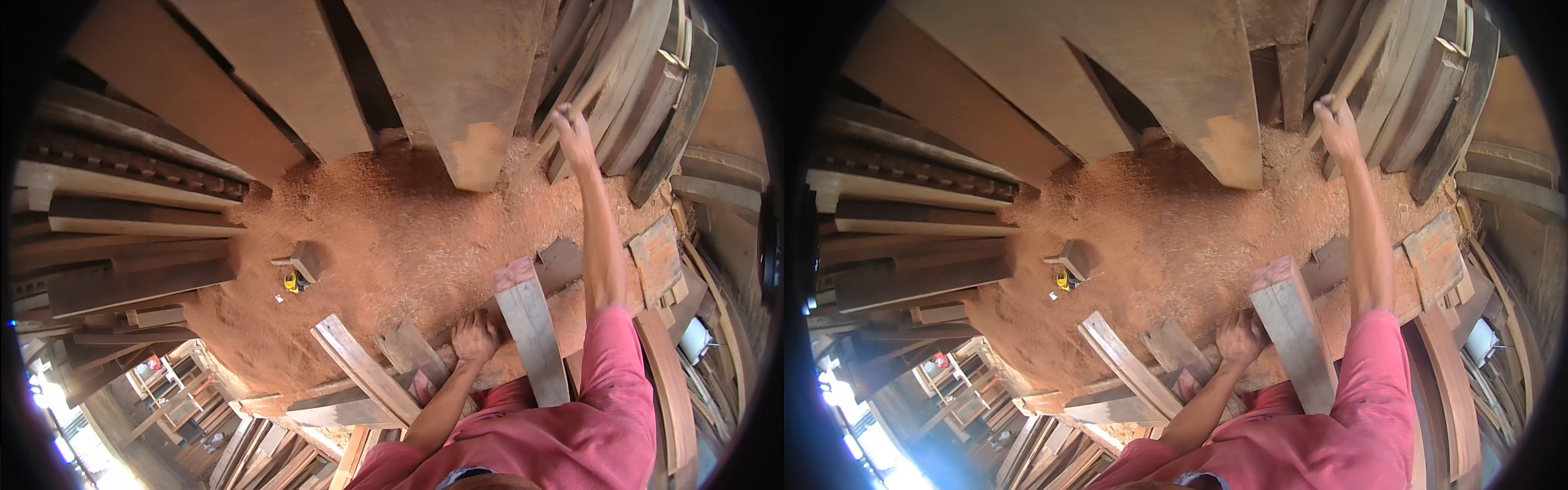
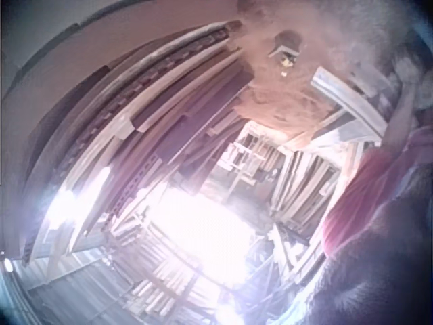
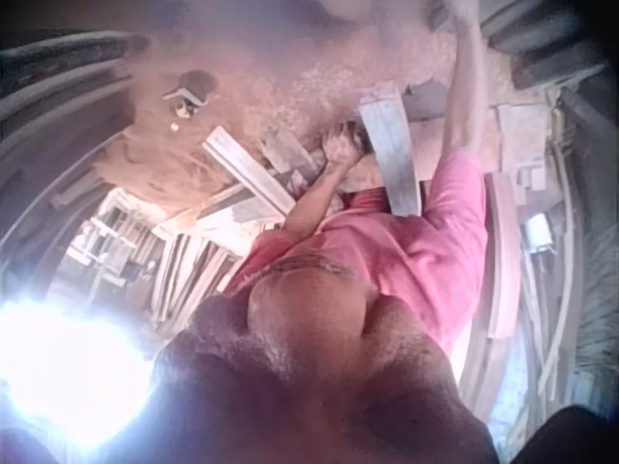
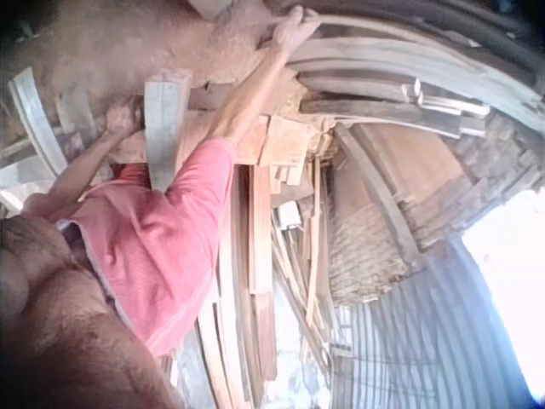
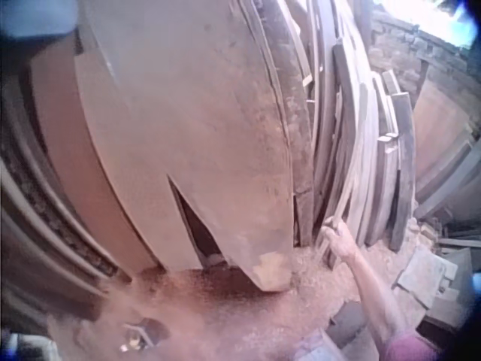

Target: The person measures a long wooden plank with a tape measure and then uses a handheld circular saw to cut the plank into smaller pieces. The person repeatedly positions the plank, measures it, and cuts it, stacking the resulting pieces.

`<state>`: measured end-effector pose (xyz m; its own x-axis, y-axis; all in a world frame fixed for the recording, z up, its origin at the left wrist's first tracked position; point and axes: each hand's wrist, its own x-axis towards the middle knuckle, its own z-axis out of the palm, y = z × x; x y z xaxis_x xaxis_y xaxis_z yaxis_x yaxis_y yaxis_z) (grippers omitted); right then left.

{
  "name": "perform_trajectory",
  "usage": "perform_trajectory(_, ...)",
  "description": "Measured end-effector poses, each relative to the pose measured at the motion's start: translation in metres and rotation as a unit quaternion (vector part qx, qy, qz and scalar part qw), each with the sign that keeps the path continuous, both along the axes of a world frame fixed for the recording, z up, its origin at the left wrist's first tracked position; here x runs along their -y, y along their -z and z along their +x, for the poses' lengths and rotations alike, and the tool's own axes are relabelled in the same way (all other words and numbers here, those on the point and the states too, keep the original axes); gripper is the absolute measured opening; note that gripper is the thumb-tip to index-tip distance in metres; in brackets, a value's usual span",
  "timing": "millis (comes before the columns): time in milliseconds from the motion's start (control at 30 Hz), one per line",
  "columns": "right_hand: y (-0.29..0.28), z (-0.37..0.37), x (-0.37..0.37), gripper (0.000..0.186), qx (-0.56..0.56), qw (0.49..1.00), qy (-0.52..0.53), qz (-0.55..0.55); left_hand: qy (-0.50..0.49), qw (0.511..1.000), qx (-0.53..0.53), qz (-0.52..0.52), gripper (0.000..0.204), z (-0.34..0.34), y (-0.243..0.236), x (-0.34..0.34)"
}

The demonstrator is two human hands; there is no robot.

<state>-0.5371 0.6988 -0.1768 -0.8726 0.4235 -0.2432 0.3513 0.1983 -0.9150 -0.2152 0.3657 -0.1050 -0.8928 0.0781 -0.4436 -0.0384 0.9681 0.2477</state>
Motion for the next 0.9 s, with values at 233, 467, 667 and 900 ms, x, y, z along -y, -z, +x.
perform_trajectory(233, -0.109, 0.096, 0.056, 0.049, 0.039, 0.984, -0.17, 0.019, -0.026, 1.0, 0.006, 0.0, 0.025, -0.001, -0.004, -0.002)
perform_trajectory(467, -0.175, 0.091, 0.157, 0.062, 0.105, 0.92, -0.361, 0.114, -0.028, 1.0, -0.003, 0.012, 0.029, -0.002, 0.003, -0.001)
perform_trajectory(667, -0.203, 0.175, 0.106, 0.091, 0.034, 0.984, -0.16, 0.067, -0.048, 0.999, -0.01, 0.014, 0.03, 0.0, -0.001, -0.002)
perform_trajectory(900, -0.202, 0.285, 0.106, 0.098, 0.212, 0.957, -0.195, -0.016, -0.071, 0.997, 0.019, 0.021, 0.033, -0.002, -0.004, -0.003)
